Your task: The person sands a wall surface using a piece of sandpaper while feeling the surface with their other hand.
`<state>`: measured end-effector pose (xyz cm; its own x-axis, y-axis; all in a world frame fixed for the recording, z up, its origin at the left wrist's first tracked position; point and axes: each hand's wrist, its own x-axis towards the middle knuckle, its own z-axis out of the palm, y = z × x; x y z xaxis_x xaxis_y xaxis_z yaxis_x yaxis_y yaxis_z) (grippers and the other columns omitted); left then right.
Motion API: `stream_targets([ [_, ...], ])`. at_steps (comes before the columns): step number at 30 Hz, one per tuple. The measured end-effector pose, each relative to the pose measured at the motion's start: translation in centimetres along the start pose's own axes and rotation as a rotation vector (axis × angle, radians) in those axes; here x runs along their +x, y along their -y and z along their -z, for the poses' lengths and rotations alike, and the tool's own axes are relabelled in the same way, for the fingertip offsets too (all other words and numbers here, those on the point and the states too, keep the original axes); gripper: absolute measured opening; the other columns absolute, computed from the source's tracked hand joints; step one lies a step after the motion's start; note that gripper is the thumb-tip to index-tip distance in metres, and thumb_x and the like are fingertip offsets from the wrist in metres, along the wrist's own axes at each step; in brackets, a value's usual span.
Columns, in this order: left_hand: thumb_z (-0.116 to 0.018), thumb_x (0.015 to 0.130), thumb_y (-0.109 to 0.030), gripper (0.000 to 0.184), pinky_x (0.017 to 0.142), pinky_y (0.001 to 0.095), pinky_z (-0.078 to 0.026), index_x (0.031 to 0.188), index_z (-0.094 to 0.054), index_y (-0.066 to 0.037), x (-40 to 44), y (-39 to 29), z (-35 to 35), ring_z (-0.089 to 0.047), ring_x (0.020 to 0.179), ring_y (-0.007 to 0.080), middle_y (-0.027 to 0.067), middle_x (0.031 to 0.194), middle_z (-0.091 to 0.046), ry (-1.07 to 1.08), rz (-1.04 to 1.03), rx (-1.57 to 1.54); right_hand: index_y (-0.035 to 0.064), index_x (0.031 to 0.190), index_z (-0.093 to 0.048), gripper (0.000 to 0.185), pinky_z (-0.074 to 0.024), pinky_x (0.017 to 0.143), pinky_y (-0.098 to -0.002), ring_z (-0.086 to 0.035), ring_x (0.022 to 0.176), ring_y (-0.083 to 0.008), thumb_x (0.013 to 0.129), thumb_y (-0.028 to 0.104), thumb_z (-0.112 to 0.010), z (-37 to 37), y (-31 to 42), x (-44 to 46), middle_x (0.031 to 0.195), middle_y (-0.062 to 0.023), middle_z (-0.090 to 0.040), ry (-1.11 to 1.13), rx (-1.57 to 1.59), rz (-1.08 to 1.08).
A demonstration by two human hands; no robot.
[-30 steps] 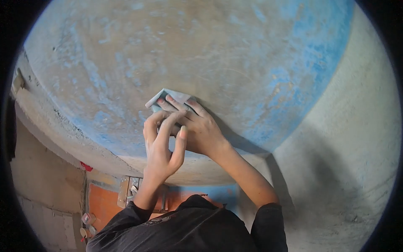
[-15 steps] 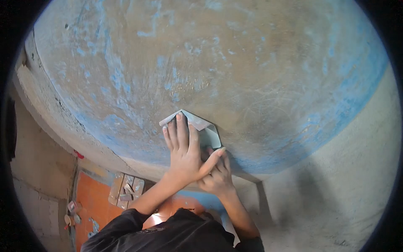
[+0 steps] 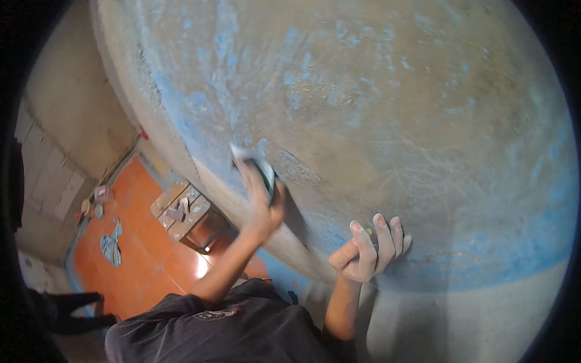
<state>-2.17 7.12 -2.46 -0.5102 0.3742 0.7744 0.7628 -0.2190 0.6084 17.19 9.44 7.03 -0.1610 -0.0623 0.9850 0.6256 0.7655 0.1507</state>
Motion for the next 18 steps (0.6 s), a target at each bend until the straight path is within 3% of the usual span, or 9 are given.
stream_targets([
  [3, -0.057, 0.094, -0.026, 0.081, 0.116, 0.0602, -0.005, 0.147, -0.013, 0.017, 6.1, -0.9, 2.1, -0.003, 0.141, 0.0617, 0.0467, 0.15, -0.001, -0.117, 0.003, -0.027, 0.0074, 0.101, -0.067, 0.023, -0.0273, 0.115, -0.0502, -0.057, 0.121, -0.0359, 0.096, 0.014, -0.046, -0.1, -0.1, -0.3, 0.116, -0.0157, -0.066, 0.008, 0.037, 0.033],
  [8, -0.054, 0.095, -0.023, 0.075, 0.118, 0.0582, -0.007, 0.147, -0.017, 0.017, -6.1, -4.6, -3.0, -0.006, 0.143, 0.059, 0.0437, 0.152, -0.008, 0.072, 0.135, 0.008, 0.01, 0.1, -0.067, 0.023, -0.028, 0.114, -0.0474, -0.06, 0.116, -0.0308, 0.097, 0.015, -0.045, -0.3, -0.2, -0.4, 0.109, -0.0103, -0.069, 0.029, 0.066, 0.075],
  [11, -0.052, 0.096, -0.023, 0.075, 0.118, 0.0577, -0.008, 0.148, -0.016, 0.015, -5.5, -5.5, -2.4, -0.007, 0.144, 0.0559, 0.0405, 0.154, -0.011, 0.114, 0.008, -0.033, 0.0113, 0.098, -0.068, 0.023, -0.0301, 0.112, -0.0455, -0.063, 0.109, -0.0273, 0.097, 0.016, -0.045, -0.4, -0.3, -0.3, 0.103, -0.0071, -0.069, 0.016, 0.098, 0.093],
  [16, -0.046, 0.097, -0.017, 0.071, 0.12, 0.0494, -0.006, 0.15, -0.011, 0.014, 6.9, -5.3, 1.3, -0.002, 0.148, 0.0496, 0.0385, 0.156, -0.005, -0.129, 0.004, 0.023, 0.0114, 0.095, -0.068, 0.024, -0.0329, 0.109, -0.0442, -0.065, 0.103, -0.0246, 0.098, 0.017, -0.045, 0.0, -0.2, -0.3, 0.097, -0.0057, -0.069, 0.035, 0.118, 0.094],
  [18, -0.052, 0.095, -0.019, 0.075, 0.119, 0.053, -0.007, 0.15, -0.012, 0.014, 2.6, -5.7, -0.5, -0.003, 0.146, 0.0519, 0.0393, 0.155, -0.008, -0.059, 0.016, 0.007, 0.0113, 0.094, -0.068, 0.024, -0.0336, 0.108, -0.0442, -0.065, 0.101, -0.024, 0.098, 0.016, -0.045, -0.1, -0.3, -0.3, 0.096, -0.0055, -0.069, 0.023, 0.132, 0.109],
])
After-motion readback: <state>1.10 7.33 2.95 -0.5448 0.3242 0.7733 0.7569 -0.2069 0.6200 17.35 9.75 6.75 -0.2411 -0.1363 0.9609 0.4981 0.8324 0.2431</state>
